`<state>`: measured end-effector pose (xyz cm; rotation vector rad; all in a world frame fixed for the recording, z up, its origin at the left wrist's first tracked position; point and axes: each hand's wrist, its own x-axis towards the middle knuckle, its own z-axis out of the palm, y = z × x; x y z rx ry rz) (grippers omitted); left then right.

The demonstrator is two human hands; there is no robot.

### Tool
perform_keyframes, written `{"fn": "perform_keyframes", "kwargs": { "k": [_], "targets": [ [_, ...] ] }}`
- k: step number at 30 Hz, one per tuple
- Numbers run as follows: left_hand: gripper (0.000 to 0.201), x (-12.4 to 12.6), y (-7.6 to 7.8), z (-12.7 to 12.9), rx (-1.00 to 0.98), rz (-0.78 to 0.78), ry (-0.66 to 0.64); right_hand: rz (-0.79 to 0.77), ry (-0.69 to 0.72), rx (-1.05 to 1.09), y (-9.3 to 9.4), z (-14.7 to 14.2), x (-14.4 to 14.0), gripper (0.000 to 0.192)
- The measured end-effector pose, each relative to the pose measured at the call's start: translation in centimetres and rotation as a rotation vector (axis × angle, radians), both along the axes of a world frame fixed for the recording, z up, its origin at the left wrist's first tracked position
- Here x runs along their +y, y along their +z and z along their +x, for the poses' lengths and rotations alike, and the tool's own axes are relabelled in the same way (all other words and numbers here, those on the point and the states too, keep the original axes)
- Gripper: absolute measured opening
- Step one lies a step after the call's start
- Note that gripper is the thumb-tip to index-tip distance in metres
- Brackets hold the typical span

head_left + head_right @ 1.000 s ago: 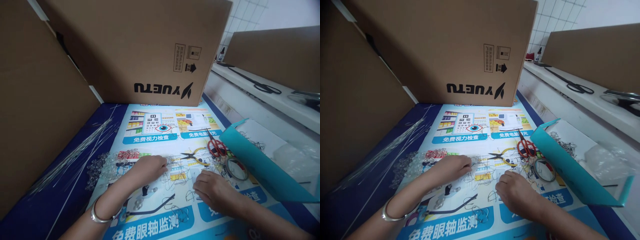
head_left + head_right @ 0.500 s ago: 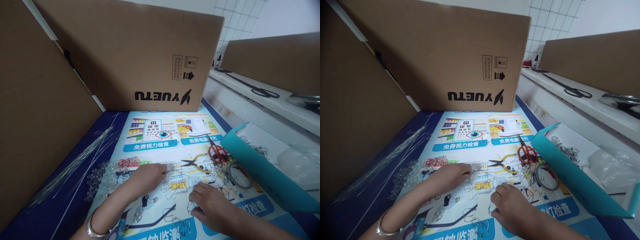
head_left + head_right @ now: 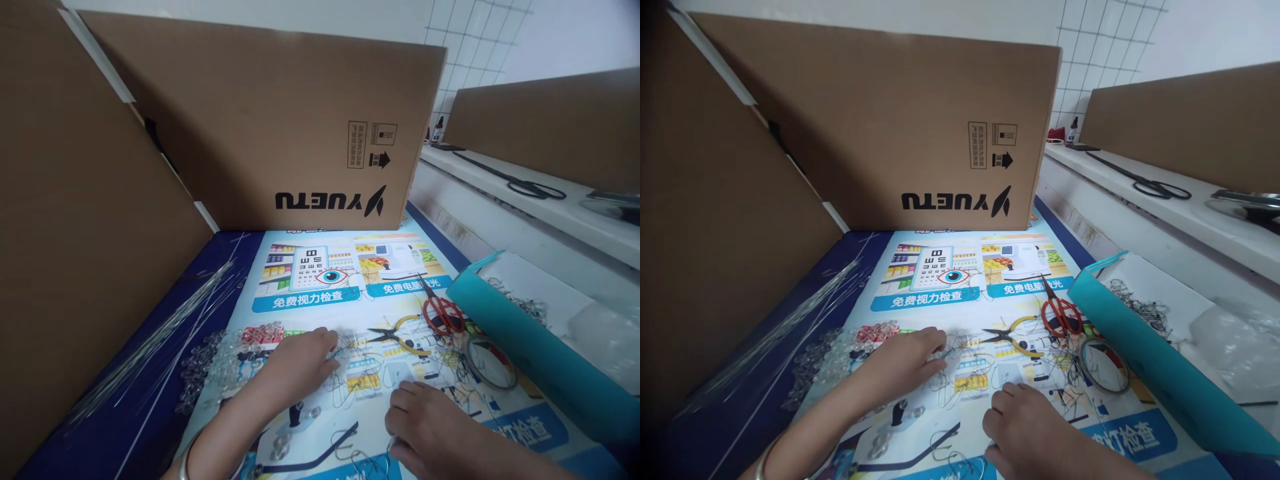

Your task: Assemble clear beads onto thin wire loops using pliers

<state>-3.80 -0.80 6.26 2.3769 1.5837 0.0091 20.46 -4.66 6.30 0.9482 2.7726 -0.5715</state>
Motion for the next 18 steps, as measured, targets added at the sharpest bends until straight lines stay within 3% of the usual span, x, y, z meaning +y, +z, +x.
{"fn": "perform_keyframes", "kwargs": {
  "k": [7,10,13,18],
  "targets": [
    [0.017,0.2,-0.3,0.7,-0.067,0.075,-0.001,0.133,-0.048,0.166,-0.3,-1.5,0.7,0.016],
    [0.016,0.4,-0.7,0.9,-0.139,0.115,-0.038,0.182,-0.026,0.187,-1.0,-2.3,1.0,0.029],
    [0.014,0.6,-1.2,1.0,-0.196,0.133,-0.045,0.175,0.015,0.165,-1.5,-2.7,1.2,0.041],
    [0.004,1.0,-2.2,0.9,-0.259,0.117,0.022,0.114,0.046,0.146,-1.8,-2.5,1.5,0.045]
  ]
}}
